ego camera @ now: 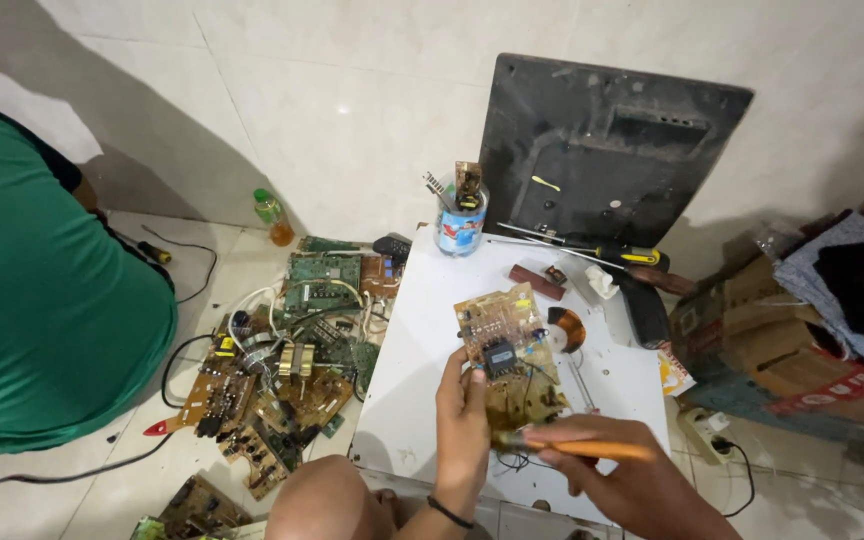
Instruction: Soldering a component onto a circuit board and then cleaning the board with a brush.
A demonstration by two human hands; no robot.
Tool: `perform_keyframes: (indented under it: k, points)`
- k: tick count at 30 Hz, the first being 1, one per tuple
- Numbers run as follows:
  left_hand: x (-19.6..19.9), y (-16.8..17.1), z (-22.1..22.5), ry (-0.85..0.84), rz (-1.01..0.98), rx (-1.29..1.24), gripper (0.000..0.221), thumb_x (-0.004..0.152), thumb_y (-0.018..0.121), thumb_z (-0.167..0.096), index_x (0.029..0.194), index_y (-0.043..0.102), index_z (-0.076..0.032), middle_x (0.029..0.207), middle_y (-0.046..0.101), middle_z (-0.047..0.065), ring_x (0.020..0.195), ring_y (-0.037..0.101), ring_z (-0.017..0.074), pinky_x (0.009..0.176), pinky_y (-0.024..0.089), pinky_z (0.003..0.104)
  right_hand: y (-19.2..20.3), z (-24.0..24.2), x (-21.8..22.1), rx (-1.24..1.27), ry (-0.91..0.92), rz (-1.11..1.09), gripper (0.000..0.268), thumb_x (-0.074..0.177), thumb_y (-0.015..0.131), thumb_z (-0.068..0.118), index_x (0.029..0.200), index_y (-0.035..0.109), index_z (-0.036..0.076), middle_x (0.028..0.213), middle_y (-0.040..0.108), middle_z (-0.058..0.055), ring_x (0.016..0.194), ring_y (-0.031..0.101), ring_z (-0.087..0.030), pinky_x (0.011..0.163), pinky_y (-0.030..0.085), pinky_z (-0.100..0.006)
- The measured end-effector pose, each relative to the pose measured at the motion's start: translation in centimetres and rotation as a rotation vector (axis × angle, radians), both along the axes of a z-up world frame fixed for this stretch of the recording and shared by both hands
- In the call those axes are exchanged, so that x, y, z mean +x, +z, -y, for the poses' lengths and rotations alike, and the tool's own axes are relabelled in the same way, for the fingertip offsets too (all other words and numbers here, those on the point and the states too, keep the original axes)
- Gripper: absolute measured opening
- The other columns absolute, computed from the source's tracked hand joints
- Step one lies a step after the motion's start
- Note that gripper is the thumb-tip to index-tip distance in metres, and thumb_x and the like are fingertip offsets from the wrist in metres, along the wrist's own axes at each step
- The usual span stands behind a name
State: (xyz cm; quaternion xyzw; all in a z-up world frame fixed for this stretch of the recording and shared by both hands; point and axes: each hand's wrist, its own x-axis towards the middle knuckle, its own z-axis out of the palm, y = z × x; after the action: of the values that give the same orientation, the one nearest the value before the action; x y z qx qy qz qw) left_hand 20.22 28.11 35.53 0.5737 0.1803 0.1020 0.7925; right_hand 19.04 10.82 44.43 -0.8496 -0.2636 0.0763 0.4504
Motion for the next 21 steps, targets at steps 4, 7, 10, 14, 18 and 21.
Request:
perform_keyframes:
  k: [4,7,10,14,18,21]
  points:
    - [-0.2,0.4,0.1,-0.033,0.018,-0.178,0.048,0.103,0.045,-0.008,0.150,0.050,-0.007,0.108,0.070,0.013,0.086,0.064,0.0162,0.078,0.053,0.030,0.0,0.1,0.4,0.048,0.031,0.115,0.040,0.078,0.076,0.005,0.115,0.078,0.019,0.118,0.083,-0.003,0.079,0.082,-0.013,0.064,0.072,-0.026]
    - [-0.3,0.6,0.0,-0.030,0.022,-0.207,0.048,0.102,0.046,-0.007,0.150,0.051,-0.005,0.105,0.069,0.012,0.084,0.060,0.0151,0.076,0.050,0.029,0.2,-0.1,0.0,-0.035,0.017,0.057,0.035,0.076,0.080,0.008,0.108,0.083,0.020,0.101,0.087,0.000,0.077,0.083,-0.013,0.066,0.067,-0.028]
    - [-0.4,0.6,0.1,-0.030,0.004,-0.250,0.047,0.102,0.047,-0.008,0.149,0.051,-0.005,0.103,0.067,0.012,0.083,0.059,0.0148,0.076,0.048,0.029,0.2,0.1,-0.1,-0.026,-0.016,0.043,0.046,0.072,0.076,-0.001,0.113,0.083,0.019,0.111,0.082,-0.001,0.082,0.080,-0.013,0.063,0.063,-0.028]
    - [0.0,-1.0,0.1,0.049,-0.005,-0.233,0.046,0.101,0.050,-0.005,0.147,0.057,-0.004,0.090,0.061,0.005,0.074,0.047,0.0097,0.068,0.038,0.025,0.2,-0.4,-0.3,-0.122,0.134,0.093,0.026,0.080,0.079,0.016,0.104,0.086,0.025,0.101,0.090,0.005,0.068,0.085,-0.012,0.061,0.064,-0.030]
    - [-0.1,0.5,-0.1,0.011,0.038,-0.279,0.042,0.104,0.046,-0.007,0.144,0.055,-0.004,0.107,0.067,0.013,0.089,0.061,0.0166,0.082,0.052,0.031,-0.3,0.4,0.3,0.068,0.048,0.053,0.054,0.077,0.071,-0.004,0.123,0.076,0.022,0.135,0.074,-0.004,0.064,0.076,-0.009,0.049,0.064,-0.025]
    - [-0.3,0.6,-0.1,0.017,0.040,-0.192,0.043,0.102,0.047,-0.007,0.145,0.055,-0.003,0.100,0.067,0.010,0.084,0.056,0.0133,0.078,0.047,0.027,-0.3,0.2,0.3,-0.100,0.122,0.121,0.050,0.075,0.077,0.003,0.119,0.079,0.027,0.127,0.080,0.000,0.110,0.082,-0.021,0.092,0.069,-0.036]
